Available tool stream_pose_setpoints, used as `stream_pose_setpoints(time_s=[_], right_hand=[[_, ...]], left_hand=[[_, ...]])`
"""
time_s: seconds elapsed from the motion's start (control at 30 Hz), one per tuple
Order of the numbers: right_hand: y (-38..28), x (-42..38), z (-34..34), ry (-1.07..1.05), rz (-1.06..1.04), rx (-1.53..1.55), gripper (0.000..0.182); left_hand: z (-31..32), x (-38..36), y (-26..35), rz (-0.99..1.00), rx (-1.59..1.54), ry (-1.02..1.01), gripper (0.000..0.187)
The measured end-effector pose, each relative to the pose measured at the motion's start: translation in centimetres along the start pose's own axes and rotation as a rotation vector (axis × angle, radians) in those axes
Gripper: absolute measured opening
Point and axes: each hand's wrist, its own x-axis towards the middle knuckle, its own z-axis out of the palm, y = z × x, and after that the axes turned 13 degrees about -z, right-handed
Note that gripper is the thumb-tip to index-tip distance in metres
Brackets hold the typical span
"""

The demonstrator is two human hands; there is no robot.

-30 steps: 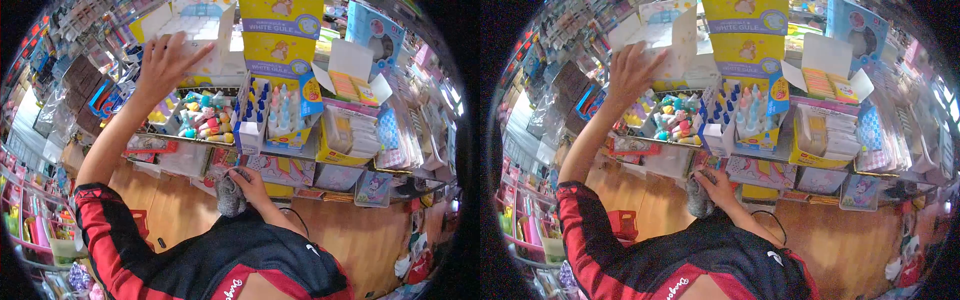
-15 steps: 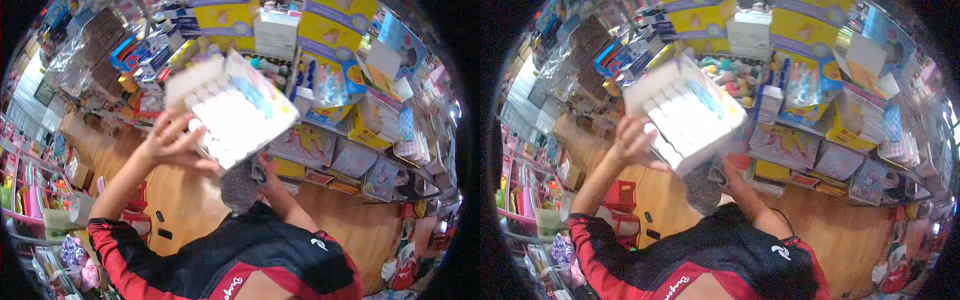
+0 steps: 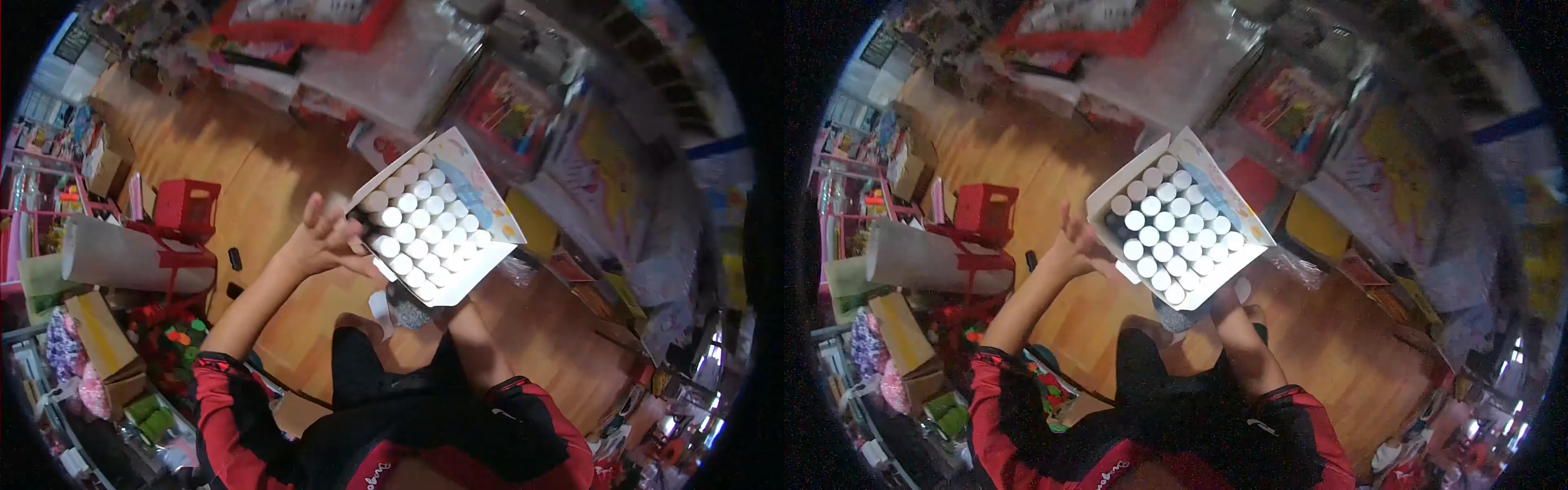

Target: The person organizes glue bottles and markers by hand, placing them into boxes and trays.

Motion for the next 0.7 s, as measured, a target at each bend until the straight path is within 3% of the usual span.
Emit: stream_pose_setpoints(time_s=[0.03, 0.07, 0.13, 0.17, 0.23, 0.27, 0.33, 0.37, 0.43, 0.47, 0.53, 0.6, 0.67, 0.7], right_hand=[[0.8, -1.4, -3.5, 0.009, 0.022, 0.008, 0.065], [1.3, -4.1, -6.9, 0.011, 0.039, 0.01, 0.064], [3.8, -5.4, -12.7, 0.008, 0.07, 0.008, 0.061], [5.3, -6.2, -15.8, 0.001, 0.087, 0.006, 0.06], [8.7, -6.8, -20.3, -0.03, 0.111, -0.005, 0.058], [13.2, 1.0, -22.1, -0.049, 0.114, -0.013, 0.057], [16.9, 2.3, -26.2, -0.093, 0.11, -0.047, 0.054], [18.3, 2.9, -28.0, -0.116, 0.122, -0.075, 0.053], [18.9, 2.7, -30.9, -0.203, 0.134, -0.118, 0.051], [18.8, 4.4, -32.0, -0.256, 0.12, -0.124, 0.05], [21.0, 4.2, -32.8, -0.272, 0.078, -0.127, 0.047], [21.9, 2.0, -36.0, -0.504, 0.024, 0.007, 0.042], [22.3, -5.0, -30.2, 0.106, -0.048, -0.364, 0.041], [22.1, -8.3, -30.1, 0.166, 0.056, -0.3, 0.042]], left_hand=[[2.5, -3.0, 0.4, -0.195, -0.047, -0.065, 0.082], [4.0, -4.8, 0.6, -0.213, -0.048, -0.076, 0.082], [6.4, -8.1, 0.7, -0.73, -0.439, -0.394, 0.092], [8.9, -11.4, 0.6, -0.75, -0.435, -0.394, 0.092], [13.4, -17.6, -0.3, -1.315, -1.482, -0.217, 0.097], [15.7, -19.8, 0.3, -1.313, -1.475, -0.201, 0.097], [20.4, -22.5, 1.5, -1.383, -1.529, 0.187, 0.1], [24.5, -26.7, 0.8, -1.374, -1.536, 0.226, 0.1], [32.7, -34.7, -2.3, -1.181, -2.4, 0.609, 0.071], [32.4, -35.0, -2.5, -1.133, -2.374, 0.615, 0.071], [30.7, -36.1, -0.8, -0.888, -0.907, 0.223, 0.054], [28.1, -34.1, 3.9, -0.601, -2.299, -0.113, 0.045], [25.0, -33.1, 11.6, -1.257, -1.842, 0.433, 0.046], [24.2, -34.1, 14.4, -1.311, -1.853, 0.372, 0.048]])
